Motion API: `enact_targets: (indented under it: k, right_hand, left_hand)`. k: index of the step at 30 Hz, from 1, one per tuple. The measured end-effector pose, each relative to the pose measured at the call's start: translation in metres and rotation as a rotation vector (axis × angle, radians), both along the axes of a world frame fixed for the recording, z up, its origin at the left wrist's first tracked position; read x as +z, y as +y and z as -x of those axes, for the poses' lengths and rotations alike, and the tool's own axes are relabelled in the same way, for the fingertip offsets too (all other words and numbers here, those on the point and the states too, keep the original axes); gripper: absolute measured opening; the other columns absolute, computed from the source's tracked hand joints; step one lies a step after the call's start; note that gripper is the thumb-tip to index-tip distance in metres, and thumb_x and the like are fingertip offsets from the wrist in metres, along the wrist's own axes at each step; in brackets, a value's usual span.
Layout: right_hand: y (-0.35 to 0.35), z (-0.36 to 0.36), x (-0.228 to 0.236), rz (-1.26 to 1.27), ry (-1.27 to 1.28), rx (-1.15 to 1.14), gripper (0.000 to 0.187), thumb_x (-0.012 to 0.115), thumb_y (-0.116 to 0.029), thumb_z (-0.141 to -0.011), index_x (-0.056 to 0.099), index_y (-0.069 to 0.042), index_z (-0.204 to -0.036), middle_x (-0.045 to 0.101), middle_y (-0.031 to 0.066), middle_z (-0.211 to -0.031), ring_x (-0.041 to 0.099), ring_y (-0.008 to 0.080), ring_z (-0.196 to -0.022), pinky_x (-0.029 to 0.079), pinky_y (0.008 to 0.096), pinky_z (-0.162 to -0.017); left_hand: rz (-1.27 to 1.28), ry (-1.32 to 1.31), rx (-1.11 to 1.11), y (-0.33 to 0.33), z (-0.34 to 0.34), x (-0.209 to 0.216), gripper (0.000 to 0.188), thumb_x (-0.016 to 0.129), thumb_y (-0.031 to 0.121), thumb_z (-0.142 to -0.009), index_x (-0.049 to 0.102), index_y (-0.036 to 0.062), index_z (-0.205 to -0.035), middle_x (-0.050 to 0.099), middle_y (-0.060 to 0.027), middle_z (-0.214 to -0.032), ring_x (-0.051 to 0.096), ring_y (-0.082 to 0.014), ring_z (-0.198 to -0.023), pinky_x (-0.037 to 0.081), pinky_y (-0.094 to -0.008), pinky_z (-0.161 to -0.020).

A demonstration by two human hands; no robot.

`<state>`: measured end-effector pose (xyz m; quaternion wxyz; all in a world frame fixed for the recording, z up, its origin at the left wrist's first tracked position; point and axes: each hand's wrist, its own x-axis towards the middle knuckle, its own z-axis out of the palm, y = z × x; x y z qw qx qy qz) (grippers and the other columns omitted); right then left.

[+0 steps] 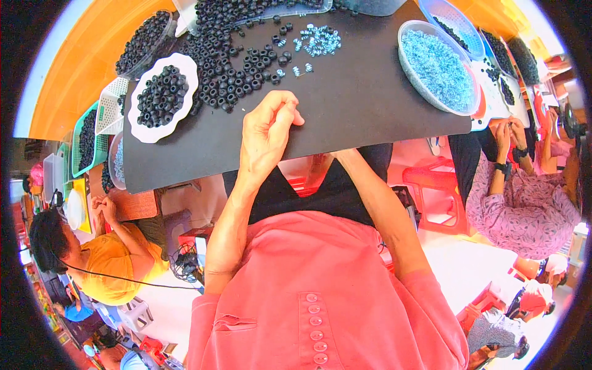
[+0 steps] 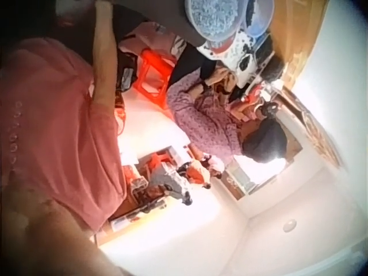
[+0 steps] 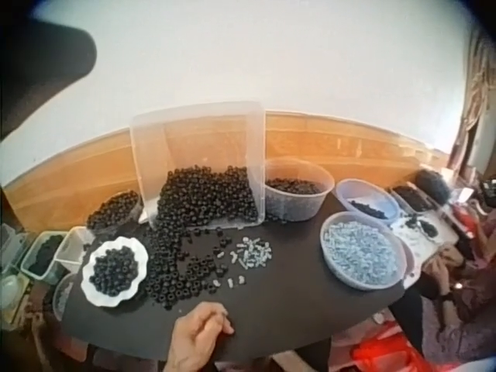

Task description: The person assembles small plastic and rubber components by hand, inserting blue plastic beads into black rubber rings at a workbench.

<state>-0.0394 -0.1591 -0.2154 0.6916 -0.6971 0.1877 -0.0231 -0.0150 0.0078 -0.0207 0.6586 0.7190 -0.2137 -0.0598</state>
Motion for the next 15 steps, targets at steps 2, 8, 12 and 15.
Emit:
enact_targets:
  k: [2,8,12,15]
  right_hand:
    - [0.011,-0.023,0.000,0.020,0.002,0.024,0.043,0.064,-0.025,-0.079,0.060,-0.006,-0.117,0.062,0.0154,-0.120,0.057,0.0276,-0.112,0.041,0.0409,-0.097]
    - [0.010,0.002,0.005,0.076,0.030,0.100,0.043,0.064,-0.025,-0.079,0.060,-0.006,-0.118,0.062,0.0156,-0.120,0.056,0.0277,-0.112,0.041,0.0412,-0.097]
    - [0.011,-0.004,0.006,0.108,0.053,0.130,0.043,0.064,-0.025,-0.079,0.060,-0.006,-0.118,0.061,0.0157,-0.120,0.056,0.0278,-0.112,0.041,0.0413,-0.097]
    - [0.008,-0.005,0.010,0.122,0.077,0.137,0.043,0.064,-0.025,-0.079,0.059,-0.006,-0.118,0.061,0.0158,-0.120,0.056,0.0279,-0.112,0.041,0.0415,-0.097]
  left_hand:
    - [0.006,-0.020,0.017,-0.002,0.000,0.001,0.014,0.050,0.012,-0.096,0.059,0.0015,-0.098,0.062,-0.0026,-0.075,0.057,-0.0084,-0.073,0.045,-0.0240,-0.068]
    - [0.024,-0.019,0.012,0.000,0.000,0.000,0.014,0.050,0.012,-0.096,0.059,0.0016,-0.098,0.062,-0.0029,-0.077,0.058,-0.0087,-0.074,0.046,-0.0242,-0.069]
    - [0.019,0.029,-0.011,0.000,0.001,-0.001,0.014,0.050,0.011,-0.097,0.059,0.0014,-0.099,0.062,-0.0034,-0.081,0.060,-0.0106,-0.078,0.047,-0.0254,-0.074]
    - [0.021,0.014,-0.014,0.000,0.002,0.001,0.014,0.050,0.011,-0.097,0.059,0.0013,-0.100,0.062,-0.0035,-0.081,0.060,-0.0110,-0.078,0.048,-0.0258,-0.075]
